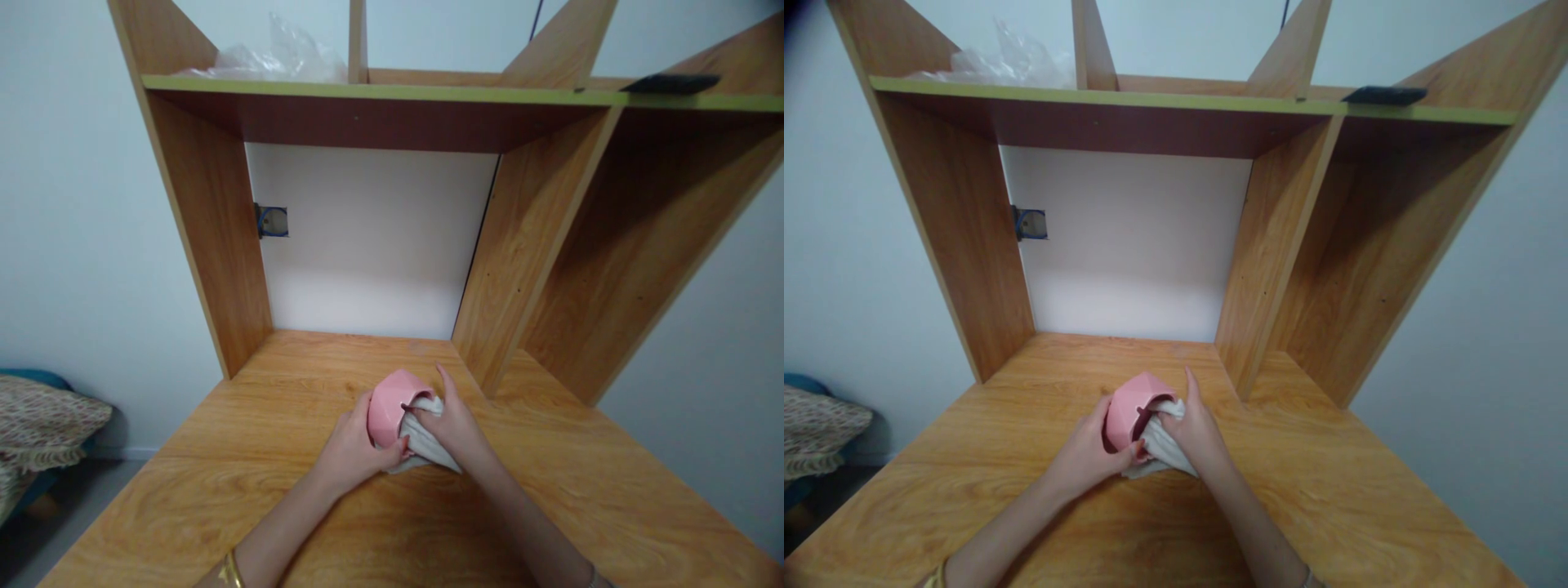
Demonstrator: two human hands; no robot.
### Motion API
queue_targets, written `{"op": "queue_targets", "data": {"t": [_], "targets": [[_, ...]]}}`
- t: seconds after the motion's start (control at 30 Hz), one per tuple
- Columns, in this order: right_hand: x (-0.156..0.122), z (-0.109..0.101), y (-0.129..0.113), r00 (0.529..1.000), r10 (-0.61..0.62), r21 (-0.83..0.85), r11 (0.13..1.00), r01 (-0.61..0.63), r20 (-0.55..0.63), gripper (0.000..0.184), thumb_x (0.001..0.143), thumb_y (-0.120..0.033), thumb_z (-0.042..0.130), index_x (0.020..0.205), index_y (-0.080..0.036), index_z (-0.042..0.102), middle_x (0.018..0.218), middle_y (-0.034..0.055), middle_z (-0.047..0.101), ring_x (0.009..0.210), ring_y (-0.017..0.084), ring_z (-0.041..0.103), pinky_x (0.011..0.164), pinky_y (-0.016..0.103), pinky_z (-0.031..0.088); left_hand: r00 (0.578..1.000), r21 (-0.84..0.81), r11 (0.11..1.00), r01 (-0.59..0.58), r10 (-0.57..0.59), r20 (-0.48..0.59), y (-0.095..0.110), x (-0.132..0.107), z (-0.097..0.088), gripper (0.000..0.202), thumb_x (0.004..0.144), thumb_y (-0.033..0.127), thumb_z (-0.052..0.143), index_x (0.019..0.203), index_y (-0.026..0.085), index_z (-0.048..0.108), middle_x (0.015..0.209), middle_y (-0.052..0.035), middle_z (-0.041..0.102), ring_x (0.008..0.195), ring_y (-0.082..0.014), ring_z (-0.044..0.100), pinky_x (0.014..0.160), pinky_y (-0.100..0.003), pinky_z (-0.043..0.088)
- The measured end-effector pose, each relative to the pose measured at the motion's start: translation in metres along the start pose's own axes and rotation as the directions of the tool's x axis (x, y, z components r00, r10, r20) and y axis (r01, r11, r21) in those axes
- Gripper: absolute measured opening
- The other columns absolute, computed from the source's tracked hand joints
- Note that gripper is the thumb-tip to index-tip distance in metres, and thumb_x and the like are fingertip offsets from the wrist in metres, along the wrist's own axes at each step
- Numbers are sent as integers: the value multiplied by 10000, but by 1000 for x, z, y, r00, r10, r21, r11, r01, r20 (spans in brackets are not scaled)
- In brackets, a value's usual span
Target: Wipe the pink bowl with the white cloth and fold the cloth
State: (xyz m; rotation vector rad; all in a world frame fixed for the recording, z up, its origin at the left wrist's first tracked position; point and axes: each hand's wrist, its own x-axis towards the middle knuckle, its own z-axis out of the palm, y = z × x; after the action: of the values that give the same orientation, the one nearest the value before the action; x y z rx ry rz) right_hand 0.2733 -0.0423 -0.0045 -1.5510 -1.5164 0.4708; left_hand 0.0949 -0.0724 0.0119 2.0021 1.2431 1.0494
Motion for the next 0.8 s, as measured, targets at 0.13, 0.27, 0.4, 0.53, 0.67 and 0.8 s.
{"op": "queue_targets", "data": {"t": [0.13,0.27,0.4,0.53,0.67,0.8], "targets": [[-7,-7,-12,998,-61,-145,987,64,26,797,635,-253,579,1345,-191,221,511,-46,522,486,168,532,476,227,343,1000,57,998,-16,15,18,3,1,-5,559,601,398,633,1089,173,477,911,-63,630,799,-233,592,671,-292,453],[-10,2,-8,989,-83,-35,996,88,121,815,634,-212,572,1353,-195,188,633,-11,606,605,187,584,566,248,401,1000,86,996,-17,16,16,-2,1,-8,562,584,353,645,1100,190,495,940,-58,629,840,-240,588,729,-300,451],[-12,13,3,981,-85,113,991,66,172,742,666,-204,512,1342,-176,208,860,42,640,790,201,596,702,305,438,1000,66,998,-16,15,25,-7,2,-9,535,640,324,602,1143,193,478,999,-59,614,886,-233,574,780,-312,439],[-12,17,5,995,-49,174,984,33,91,684,685,-217,483,1325,-162,248,1045,78,594,937,204,562,824,340,413,999,-55,998,20,-21,-25,-12,5,-7,550,687,372,591,1180,176,445,1050,-74,592,937,-220,554,821,-314,424],[-10,18,2,1000,-1,303,953,5,-13,663,693,-246,483,1312,-158,263,1116,81,558,1011,202,528,879,345,387,999,-273,962,-24,15,-35,-14,6,-1,683,678,379,634,1248,156,331,1122,-97,544,967,-206,537,827,-309,421],[-8,22,2,999,-19,430,902,33,-36,617,676,-279,528,1255,-177,342,1087,76,576,991,206,539,855,341,408,998,-294,954,-55,52,-18,-11,3,7,670,659,370,662,1202,145,343,1113,-100,532,980,-205,517,830,-298,409]]}}
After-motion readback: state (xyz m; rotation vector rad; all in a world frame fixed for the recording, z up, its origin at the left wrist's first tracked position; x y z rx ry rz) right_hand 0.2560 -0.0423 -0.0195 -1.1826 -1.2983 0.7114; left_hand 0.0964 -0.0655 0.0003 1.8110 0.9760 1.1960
